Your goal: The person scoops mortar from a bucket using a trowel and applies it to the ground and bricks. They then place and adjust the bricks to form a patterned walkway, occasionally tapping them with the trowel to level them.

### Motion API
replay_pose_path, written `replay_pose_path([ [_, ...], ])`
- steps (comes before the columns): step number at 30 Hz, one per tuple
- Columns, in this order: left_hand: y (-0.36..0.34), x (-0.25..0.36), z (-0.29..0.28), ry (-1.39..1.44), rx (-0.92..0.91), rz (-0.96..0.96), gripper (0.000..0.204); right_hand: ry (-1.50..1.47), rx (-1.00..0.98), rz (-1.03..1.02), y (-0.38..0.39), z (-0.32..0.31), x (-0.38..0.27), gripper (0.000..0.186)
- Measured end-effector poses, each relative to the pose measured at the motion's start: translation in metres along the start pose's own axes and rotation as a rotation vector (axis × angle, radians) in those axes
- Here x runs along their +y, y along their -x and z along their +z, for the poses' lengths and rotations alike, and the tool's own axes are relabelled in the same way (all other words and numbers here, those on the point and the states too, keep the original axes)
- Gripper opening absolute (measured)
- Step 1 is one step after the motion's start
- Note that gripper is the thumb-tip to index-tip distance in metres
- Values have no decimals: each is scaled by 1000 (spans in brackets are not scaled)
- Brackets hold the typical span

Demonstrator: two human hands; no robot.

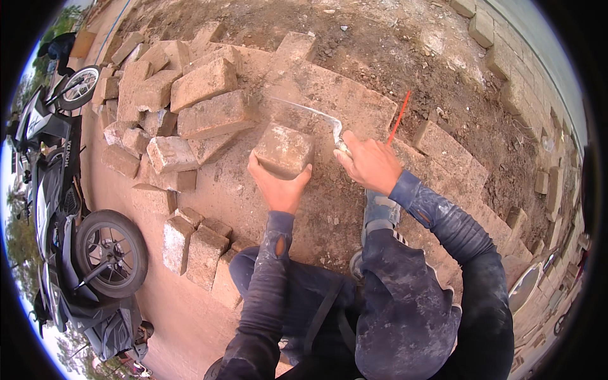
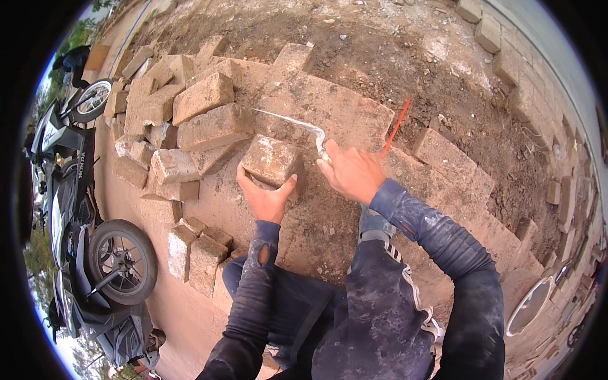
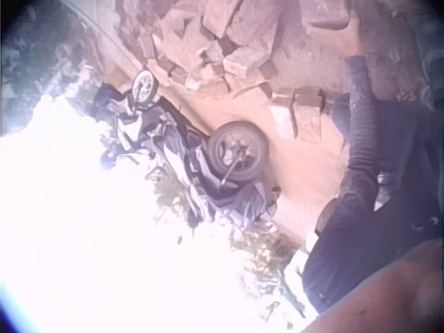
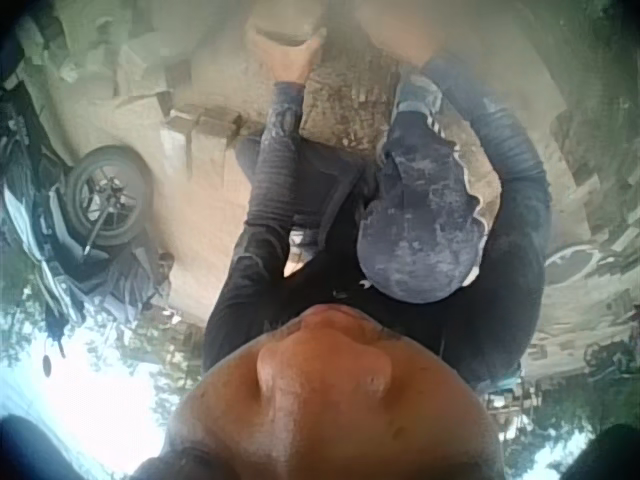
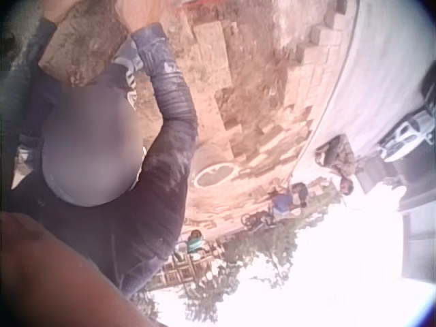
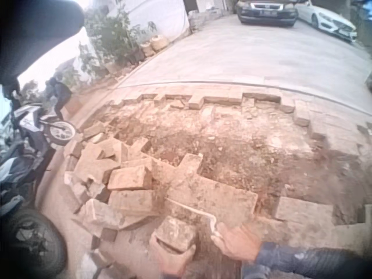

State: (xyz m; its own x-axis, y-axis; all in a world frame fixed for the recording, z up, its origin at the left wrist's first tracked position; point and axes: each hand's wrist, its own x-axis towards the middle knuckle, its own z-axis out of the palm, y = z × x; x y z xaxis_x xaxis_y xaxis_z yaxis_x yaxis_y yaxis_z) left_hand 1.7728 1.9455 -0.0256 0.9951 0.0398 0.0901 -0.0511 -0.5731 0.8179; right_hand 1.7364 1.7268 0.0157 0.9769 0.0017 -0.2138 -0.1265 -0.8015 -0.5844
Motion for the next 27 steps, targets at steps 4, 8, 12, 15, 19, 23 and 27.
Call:
replay_pose_path([
  [4,27,5,4,42,302,-174,122,-289,-2,27,31,21,-14,36],
  [8,53,8,-3,36,314,-264,125,-469,-32,40,40,55,-15,35],
  [12,71,28,-18,-144,126,-190,108,-447,-14,14,48,62,-18,36],
  [15,67,30,-26,-344,82,-76,92,-474,4,29,51,62,-12,34],
  [19,58,12,-41,-520,104,7,90,-556,50,-5,64,57,-10,35],
  [23,59,11,-35,-529,111,24,88,-506,-94,-32,67,66,-5,38],
  [27,55,27,-37,-658,50,106,92,-523,-143,125,37,93,18,39],
])
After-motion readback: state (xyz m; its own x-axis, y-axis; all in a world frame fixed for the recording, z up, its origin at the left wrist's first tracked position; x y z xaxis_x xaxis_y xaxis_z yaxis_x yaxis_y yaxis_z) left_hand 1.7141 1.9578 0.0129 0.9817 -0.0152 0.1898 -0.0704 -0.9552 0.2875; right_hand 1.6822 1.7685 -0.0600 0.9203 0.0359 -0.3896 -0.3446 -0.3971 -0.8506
